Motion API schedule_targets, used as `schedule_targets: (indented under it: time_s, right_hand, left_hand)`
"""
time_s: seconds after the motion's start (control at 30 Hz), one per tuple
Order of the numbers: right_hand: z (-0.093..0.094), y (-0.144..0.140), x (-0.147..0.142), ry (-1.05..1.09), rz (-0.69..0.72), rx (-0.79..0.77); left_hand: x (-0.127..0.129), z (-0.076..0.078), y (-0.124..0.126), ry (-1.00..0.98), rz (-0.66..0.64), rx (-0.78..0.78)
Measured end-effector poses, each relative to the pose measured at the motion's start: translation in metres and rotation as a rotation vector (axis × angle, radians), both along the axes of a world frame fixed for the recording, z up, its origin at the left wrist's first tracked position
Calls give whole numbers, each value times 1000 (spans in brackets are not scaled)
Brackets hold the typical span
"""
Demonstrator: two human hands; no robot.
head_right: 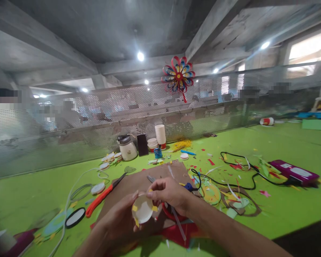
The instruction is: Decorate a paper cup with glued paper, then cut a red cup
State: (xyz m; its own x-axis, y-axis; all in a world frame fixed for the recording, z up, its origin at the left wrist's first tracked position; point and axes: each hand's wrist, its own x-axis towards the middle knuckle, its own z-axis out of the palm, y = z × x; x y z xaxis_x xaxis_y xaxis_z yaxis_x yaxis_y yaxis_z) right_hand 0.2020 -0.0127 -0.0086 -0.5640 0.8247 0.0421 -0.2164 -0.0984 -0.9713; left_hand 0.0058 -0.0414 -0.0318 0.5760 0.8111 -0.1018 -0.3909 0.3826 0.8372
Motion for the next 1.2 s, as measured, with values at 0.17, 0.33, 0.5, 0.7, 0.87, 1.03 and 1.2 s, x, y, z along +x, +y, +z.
schedule_targets:
  time_s: [0.17, 0.33, 0.5, 0.7, 0.87, 1.03, 1.2]
  right_hand:
    - [-6, 1, -1, 78, 52, -53]
    - [-12, 4, -1, 136, 125, -108]
    - [-13, 5, 2, 144, 163, -104]
    - [-11, 4, 3, 117, 156, -98]
    - [-14, 3, 3, 114, 166, -106]
    - [-15, 4, 3, 136, 166, -110]
    - [-11, 3, 5, 135, 184, -95]
  left_hand:
    - [1, -5, -1, -31, 77, -39]
    - [3, -8, -2, -54, 101, 8]
    - [5, -8, -3, -85, 59, 10]
    - [6, -3, -4, -45, 65, 2]
    - [6, -3, -7, -39, 91, 10]
    - [5, -4, -6, -23, 92, 18]
    - [4, -3, -5, -45, 67, -32]
